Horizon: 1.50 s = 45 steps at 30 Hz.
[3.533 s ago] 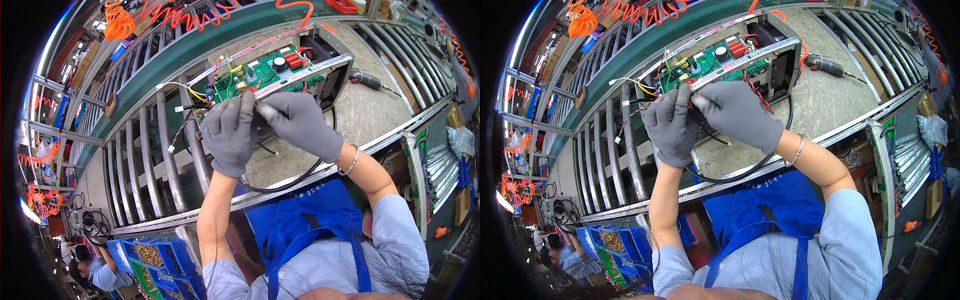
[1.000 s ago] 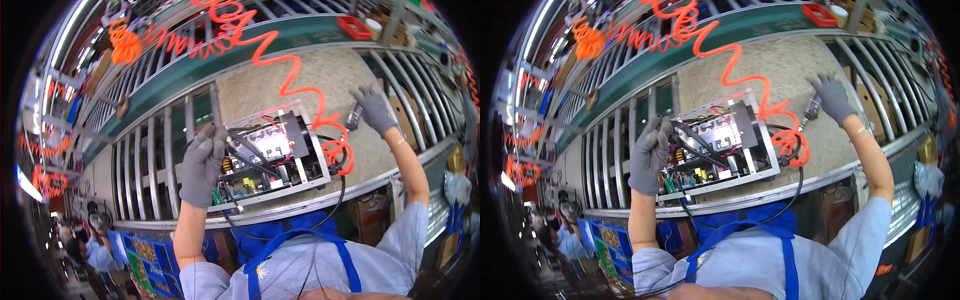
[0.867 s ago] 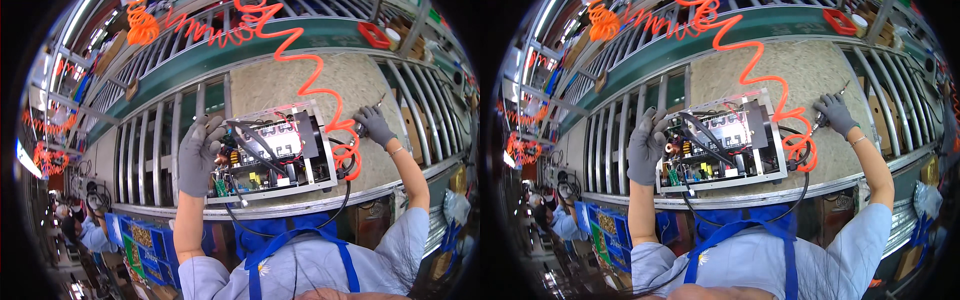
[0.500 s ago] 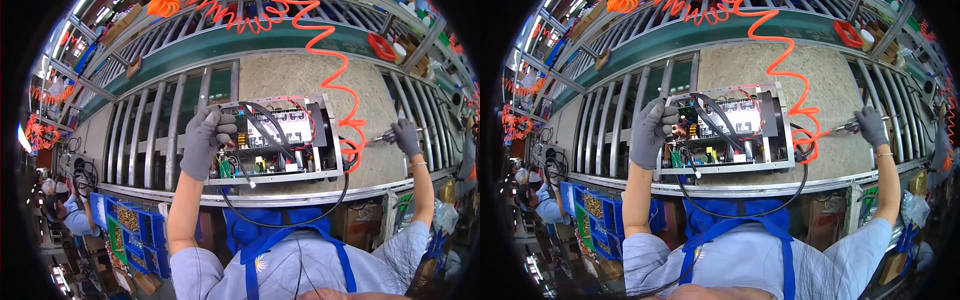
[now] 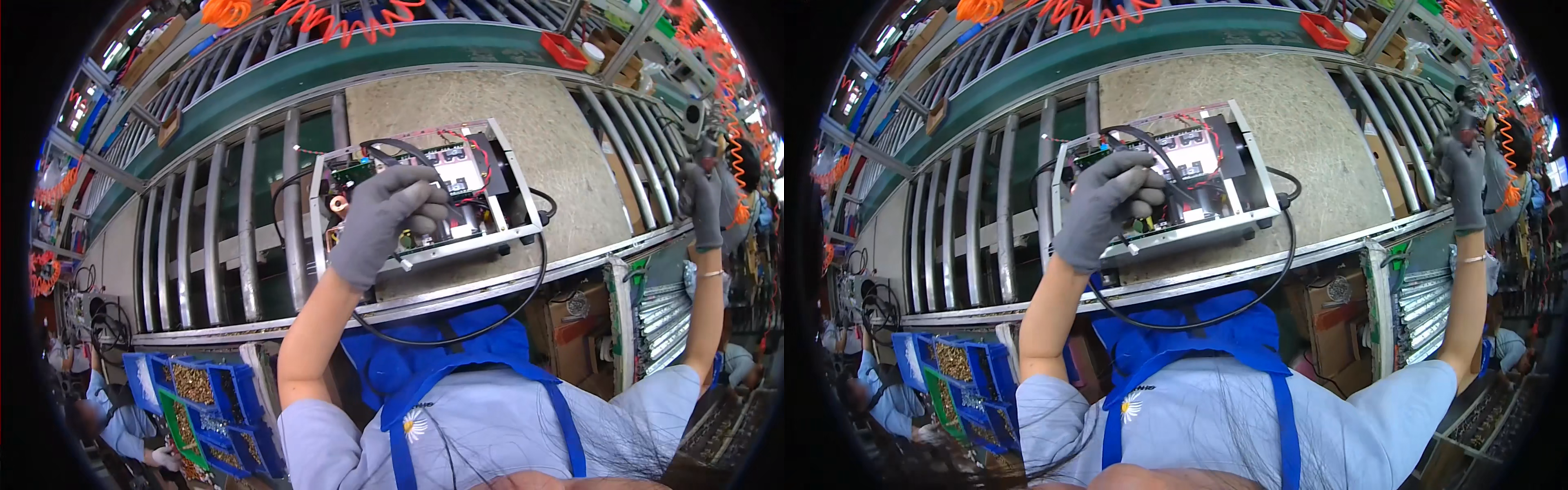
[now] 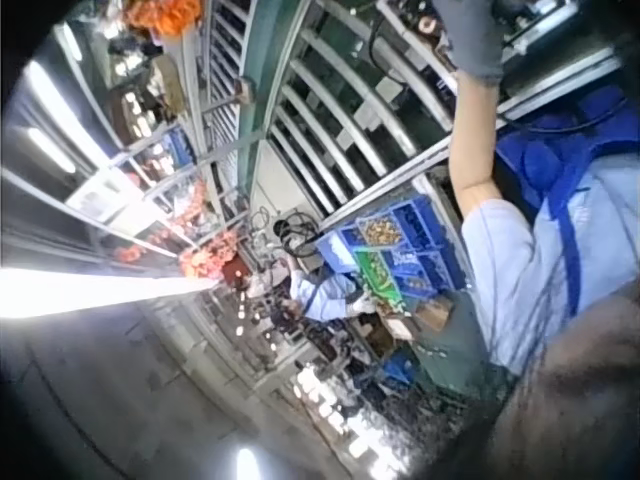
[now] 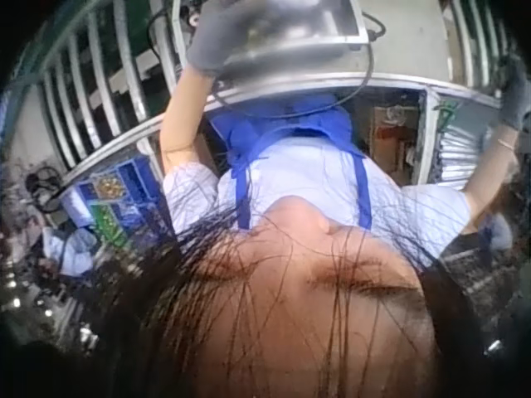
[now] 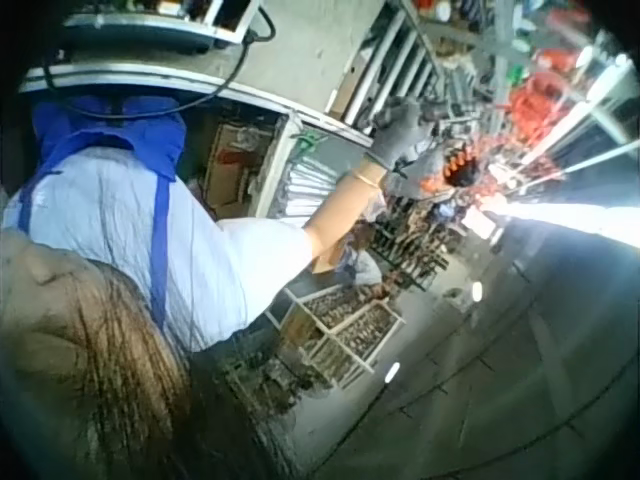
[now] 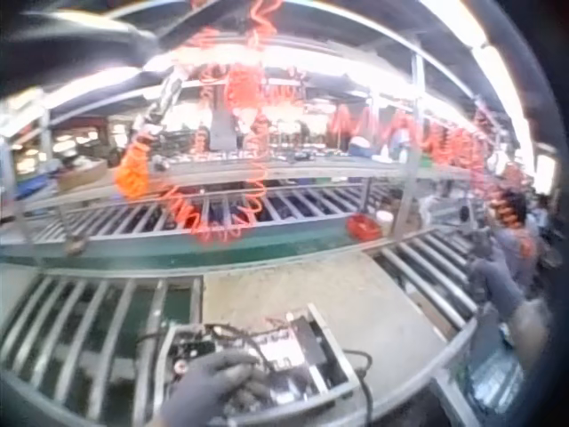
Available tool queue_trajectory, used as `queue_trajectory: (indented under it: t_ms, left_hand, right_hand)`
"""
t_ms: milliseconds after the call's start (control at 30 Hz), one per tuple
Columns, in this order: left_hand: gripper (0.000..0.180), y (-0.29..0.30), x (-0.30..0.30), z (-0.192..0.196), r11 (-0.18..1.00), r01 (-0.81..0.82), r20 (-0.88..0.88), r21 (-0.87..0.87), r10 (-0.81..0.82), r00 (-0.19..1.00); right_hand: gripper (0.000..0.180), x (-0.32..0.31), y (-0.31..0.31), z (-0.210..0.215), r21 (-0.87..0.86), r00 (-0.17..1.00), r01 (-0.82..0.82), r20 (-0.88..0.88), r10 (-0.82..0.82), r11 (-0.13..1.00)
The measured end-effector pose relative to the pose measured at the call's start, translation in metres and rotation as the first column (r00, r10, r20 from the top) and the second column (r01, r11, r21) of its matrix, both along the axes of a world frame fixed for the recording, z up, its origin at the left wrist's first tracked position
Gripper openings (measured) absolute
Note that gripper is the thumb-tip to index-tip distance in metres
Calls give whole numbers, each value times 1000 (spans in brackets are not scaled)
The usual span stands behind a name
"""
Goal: The person assembles an electronic device on a factory assembly line. They use a pneumatic screwdriver to fasten screws into a metal chassis containing a circuit board, then use pliers to strip and connect wires. The person handles the device and tools with gloved hands throughout the process.
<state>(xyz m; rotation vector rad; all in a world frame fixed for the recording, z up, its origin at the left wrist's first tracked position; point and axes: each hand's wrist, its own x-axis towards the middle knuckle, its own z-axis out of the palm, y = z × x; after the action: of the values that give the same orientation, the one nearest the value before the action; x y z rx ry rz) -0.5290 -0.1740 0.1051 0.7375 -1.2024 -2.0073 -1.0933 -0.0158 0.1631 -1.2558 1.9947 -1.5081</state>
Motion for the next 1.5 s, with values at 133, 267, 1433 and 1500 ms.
queue_trajectory:
  t_ms: [133,267,1433,1500]
  left_hand:
    - [29,-3,-12,-20,978,42,-230,203,6,973]
    - [28,-2,20,-50,963,-18,-364,270,119,924]
    - [67,-106,40,-41,107,313,284,-944,747,602]
    - [66,-104,33,-53,198,357,386,-913,704,596]
  right_hand:
    - [58,174,-43,20,-659,734,-188,398,550,728]
    - [51,332,-109,25,-867,609,-194,260,749,459]
    - [27,401,-218,28,-857,530,-107,380,758,505]
    - [27,408,-217,32,-760,667,-236,325,670,605]
